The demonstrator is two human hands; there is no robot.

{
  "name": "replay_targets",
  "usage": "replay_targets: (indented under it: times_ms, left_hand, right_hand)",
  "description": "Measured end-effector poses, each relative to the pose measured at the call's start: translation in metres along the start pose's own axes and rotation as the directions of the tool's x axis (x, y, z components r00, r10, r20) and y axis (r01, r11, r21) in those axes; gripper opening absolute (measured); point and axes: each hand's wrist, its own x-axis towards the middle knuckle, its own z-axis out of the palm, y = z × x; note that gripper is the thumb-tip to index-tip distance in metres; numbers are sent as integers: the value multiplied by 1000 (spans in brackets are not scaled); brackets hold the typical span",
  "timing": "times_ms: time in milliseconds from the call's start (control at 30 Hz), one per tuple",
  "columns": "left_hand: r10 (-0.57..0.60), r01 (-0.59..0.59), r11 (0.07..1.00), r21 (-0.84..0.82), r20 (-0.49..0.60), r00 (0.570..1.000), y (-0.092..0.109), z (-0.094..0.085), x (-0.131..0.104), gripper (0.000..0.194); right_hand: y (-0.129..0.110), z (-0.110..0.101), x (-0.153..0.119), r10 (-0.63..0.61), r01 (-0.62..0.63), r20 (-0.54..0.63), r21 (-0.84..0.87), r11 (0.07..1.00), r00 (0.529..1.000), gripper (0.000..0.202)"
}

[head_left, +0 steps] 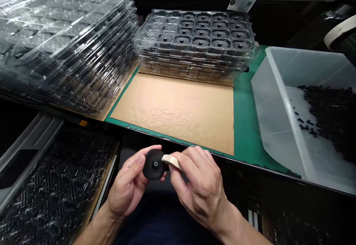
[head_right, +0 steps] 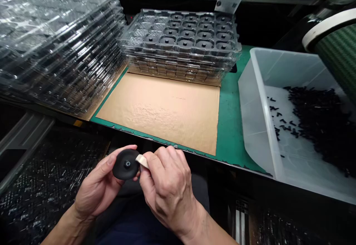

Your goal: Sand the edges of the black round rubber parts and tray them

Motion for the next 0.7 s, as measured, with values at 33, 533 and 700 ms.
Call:
replay_targets:
  times_ms: [33,533,700]
  left_hand:
    - [-38,38,999,6,31,999,-1,-1,0,36]
    - [9,-9,1000,2,7,1000,-3,-4,0,38]
    - [-183,174,981,82,120,976,-7,-10,1,38]
  right_hand:
    - [0,-2,1,-21,21,6,-2,1000,1000,24]
    - [4,3,-1,61,-69,66,133,989,996,27]
    - [0,-4,0,-42,35,87,83,996,995,22]
